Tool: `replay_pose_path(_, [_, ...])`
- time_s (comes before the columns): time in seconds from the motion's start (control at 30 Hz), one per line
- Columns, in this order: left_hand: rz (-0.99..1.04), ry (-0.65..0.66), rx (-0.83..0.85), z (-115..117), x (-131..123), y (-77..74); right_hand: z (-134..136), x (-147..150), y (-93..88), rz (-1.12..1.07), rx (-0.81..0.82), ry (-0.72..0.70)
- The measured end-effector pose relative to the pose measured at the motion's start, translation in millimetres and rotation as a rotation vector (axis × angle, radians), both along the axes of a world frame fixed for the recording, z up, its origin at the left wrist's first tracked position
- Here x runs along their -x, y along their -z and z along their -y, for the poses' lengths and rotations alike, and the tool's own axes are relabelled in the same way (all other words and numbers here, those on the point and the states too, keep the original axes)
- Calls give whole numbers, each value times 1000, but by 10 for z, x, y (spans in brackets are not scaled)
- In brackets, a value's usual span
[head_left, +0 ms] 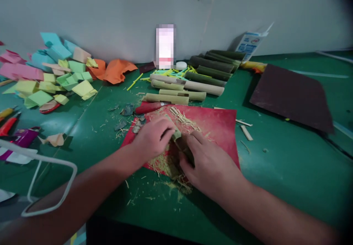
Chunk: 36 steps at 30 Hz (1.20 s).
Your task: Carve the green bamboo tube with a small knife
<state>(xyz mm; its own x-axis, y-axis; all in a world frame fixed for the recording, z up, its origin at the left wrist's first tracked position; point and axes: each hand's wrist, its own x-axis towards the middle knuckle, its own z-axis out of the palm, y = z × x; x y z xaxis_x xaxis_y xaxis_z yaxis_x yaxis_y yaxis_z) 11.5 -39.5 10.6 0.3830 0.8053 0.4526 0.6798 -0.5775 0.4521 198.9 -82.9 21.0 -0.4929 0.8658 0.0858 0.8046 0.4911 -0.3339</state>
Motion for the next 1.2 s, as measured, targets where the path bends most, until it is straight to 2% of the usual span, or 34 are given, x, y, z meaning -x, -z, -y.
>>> replay_pose_path(0.1, [35, -88, -69, 1, -2, -5, 0, 2, 4, 5, 3, 9])
replay_pose_path(0.23, [-20, 26, 15, -7, -4, -4, 1, -5, 4, 9, 10, 12])
replay_pose_path(0.33, [30, -93, -96, -14, -5, -1, -3, -9, 3, -1, 1, 19])
replay_pose_path(0.43, [-19, 24, 28, -11, -18, -4, -7, -11, 0, 12, 7, 2])
replay_pose_path(0.47, [-22, 38, 17, -12, -22, -6, -8, -11, -1, 12, 6, 4])
replay_pose_path(0.57, [22, -40, -58, -21, -21, -12, -8, -14, -5, 2, 2, 20])
replay_pose_path(0.67, [1, 19, 4, -21, -17, -14, -13, -18, -7, 3, 10, 18])
replay_pose_path(0.77, [34, -26, -49, -10, -22, -10, -19, -20, -10, -18, 20, 19])
replay_pose_path(0.87, [-4, 62, 16, 4, -37, -3, -20, -19, -20, -23, 32, 17])
replay_pose_path(1.0, [20, -14, -36, 7, -51, -5, -19, -16, -35, -22, 23, 29])
replay_pose_path(1.1, [-5, 69, 29, 11, -58, -18, -23, -16, -43, 1, 14, 37])
replay_pose_path(1.2, [25, 10, -26, 7, -60, -29, -28, -16, -52, 12, 6, 48])
